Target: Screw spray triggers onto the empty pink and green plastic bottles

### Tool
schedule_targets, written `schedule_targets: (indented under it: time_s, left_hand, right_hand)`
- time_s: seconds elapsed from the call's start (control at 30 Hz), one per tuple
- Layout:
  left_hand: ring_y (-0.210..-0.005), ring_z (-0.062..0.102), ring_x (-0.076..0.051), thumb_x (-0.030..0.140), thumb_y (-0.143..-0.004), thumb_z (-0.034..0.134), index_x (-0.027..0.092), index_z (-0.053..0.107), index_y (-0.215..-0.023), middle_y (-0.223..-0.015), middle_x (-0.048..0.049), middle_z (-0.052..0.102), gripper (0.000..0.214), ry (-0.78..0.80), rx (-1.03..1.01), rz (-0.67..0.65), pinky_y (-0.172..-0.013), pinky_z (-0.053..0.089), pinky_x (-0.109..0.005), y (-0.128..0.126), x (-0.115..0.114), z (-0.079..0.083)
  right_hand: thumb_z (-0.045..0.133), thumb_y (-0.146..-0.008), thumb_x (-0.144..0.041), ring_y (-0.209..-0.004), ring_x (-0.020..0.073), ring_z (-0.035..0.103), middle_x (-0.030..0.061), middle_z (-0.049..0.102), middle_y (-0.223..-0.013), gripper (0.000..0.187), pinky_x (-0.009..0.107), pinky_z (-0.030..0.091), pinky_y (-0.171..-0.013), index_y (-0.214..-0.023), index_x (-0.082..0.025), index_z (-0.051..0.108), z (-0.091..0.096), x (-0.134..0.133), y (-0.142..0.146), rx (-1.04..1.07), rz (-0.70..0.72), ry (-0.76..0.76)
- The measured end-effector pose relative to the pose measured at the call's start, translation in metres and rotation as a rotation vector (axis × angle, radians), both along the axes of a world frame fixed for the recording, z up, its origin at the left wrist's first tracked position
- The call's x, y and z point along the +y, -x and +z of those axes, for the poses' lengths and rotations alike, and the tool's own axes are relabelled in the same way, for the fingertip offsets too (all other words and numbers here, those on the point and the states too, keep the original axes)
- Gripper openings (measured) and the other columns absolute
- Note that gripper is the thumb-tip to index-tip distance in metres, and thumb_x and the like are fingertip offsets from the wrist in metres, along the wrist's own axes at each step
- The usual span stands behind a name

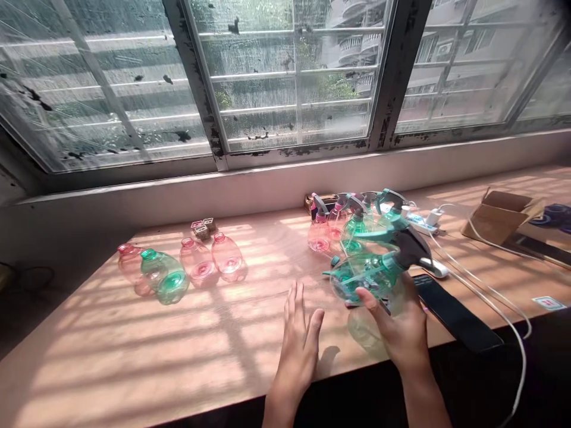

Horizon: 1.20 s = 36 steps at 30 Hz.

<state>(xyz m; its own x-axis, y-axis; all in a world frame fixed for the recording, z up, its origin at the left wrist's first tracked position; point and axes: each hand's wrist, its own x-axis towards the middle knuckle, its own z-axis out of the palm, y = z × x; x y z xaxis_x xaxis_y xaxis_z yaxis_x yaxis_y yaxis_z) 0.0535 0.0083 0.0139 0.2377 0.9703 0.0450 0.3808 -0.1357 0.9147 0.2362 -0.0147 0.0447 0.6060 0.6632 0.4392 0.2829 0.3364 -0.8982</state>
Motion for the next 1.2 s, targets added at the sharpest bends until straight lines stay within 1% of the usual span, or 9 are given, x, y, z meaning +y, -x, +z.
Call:
schedule_targets:
  time_s: [0.1,0.17,0.23,0.37,0.57,0.77,0.93,1.07,1.2]
  left_hand:
    - [-0.167,0.001,-0.026,0.058,-0.103,0.048,0.019,0.017,-0.169,-0.181,-0.0108,0.009,0.083,-0.032,0.21,-0.025,-0.135,0.011,-0.049,-0.002,0.005,-0.009]
    - [-0.167,0.002,-0.027,0.057,-0.102,0.05,0.017,0.017,-0.169,-0.181,-0.0122,0.011,0.085,-0.076,0.298,-0.043,-0.135,0.013,-0.048,-0.004,0.006,-0.011]
    - [-0.167,0.003,-0.028,0.057,-0.101,0.052,0.015,0.018,-0.169,-0.18,-0.0136,0.013,0.087,-0.101,0.388,-0.061,-0.135,0.012,-0.05,-0.006,0.008,-0.012]
    - [-0.166,0.003,-0.031,0.058,-0.101,0.052,0.014,0.021,-0.168,-0.179,-0.0157,0.013,0.087,-0.135,0.521,-0.091,-0.134,0.012,-0.056,-0.009,0.007,-0.013]
    - [-0.165,0.006,-0.035,0.056,-0.103,0.051,0.008,0.024,-0.167,-0.177,-0.0199,0.013,0.085,-0.217,0.686,-0.155,-0.132,0.016,-0.06,-0.007,-0.002,-0.013]
    - [-0.163,0.014,-0.038,0.056,-0.103,0.051,0.01,0.029,-0.166,-0.175,-0.0203,0.019,0.081,-0.289,0.781,-0.142,-0.13,0.019,-0.067,-0.007,-0.001,-0.019]
    - [-0.163,0.015,-0.039,0.063,-0.102,0.049,0.008,0.029,-0.166,-0.174,-0.0202,0.017,0.087,-0.219,0.875,-0.116,-0.128,0.012,-0.072,-0.006,0.003,-0.013]
    - [-0.164,0.015,-0.04,0.067,-0.101,0.045,0.015,0.033,-0.166,-0.175,-0.0173,0.017,0.084,-0.185,0.928,-0.095,-0.126,0.012,-0.076,0.014,0.015,-0.006]
    - [-0.163,0.019,-0.04,0.065,-0.103,0.042,0.017,0.034,-0.165,-0.175,-0.0182,0.023,0.079,-0.253,0.961,-0.063,-0.125,0.017,-0.075,0.048,0.029,-0.011]
  right_hand:
    - [0.083,-0.082,-0.056,-0.128,0.0349,0.064,0.0107,0.066,-0.142,0.075,0.055,0.047,-0.11,-0.146,-0.028,0.055,-0.001,0.027,-0.048,-0.082,-0.246,-0.002]
    - [0.078,-0.083,-0.063,-0.127,0.0371,0.064,0.0145,0.067,-0.138,0.078,0.055,0.048,-0.108,-0.145,-0.023,0.052,0.0,0.048,-0.078,-0.187,-0.402,0.159]
    - [0.079,-0.079,-0.06,-0.122,0.0447,0.064,0.024,0.07,-0.13,0.076,0.059,0.048,-0.104,-0.135,-0.014,0.057,0.002,0.07,-0.102,-0.204,-0.438,0.267]
    - [0.077,-0.079,-0.05,-0.129,0.0487,0.059,0.0319,0.064,-0.136,0.076,0.058,0.045,-0.109,-0.137,-0.007,0.054,0.001,0.105,-0.129,-0.297,-0.39,0.398]
    - [0.073,-0.08,-0.045,-0.134,0.052,0.056,0.0368,0.058,-0.14,0.078,0.059,0.046,-0.112,-0.14,-0.001,0.05,-0.013,0.13,-0.138,-0.434,-0.311,0.542]
    - [0.068,-0.086,-0.053,-0.132,0.0531,0.06,0.0394,0.059,-0.14,0.083,0.058,0.055,-0.104,-0.146,0.0,0.045,-0.019,0.139,-0.141,-0.517,-0.243,0.629]
    - [0.059,-0.094,-0.058,-0.127,0.0522,0.064,0.0398,0.063,-0.136,0.078,0.058,0.057,-0.099,-0.145,-0.001,0.044,-0.015,0.142,-0.142,-0.567,-0.212,0.721]
    - [0.056,-0.098,-0.058,-0.111,0.0506,0.072,0.04,0.07,-0.124,0.071,0.057,0.06,-0.087,-0.139,-0.001,0.051,-0.011,0.139,-0.141,-0.607,-0.186,0.799]
    - [0.056,-0.099,-0.059,-0.107,0.0493,0.073,0.04,0.072,-0.12,0.071,0.056,0.059,-0.088,-0.137,0.001,0.054,-0.004,0.138,-0.144,-0.675,-0.168,0.862]
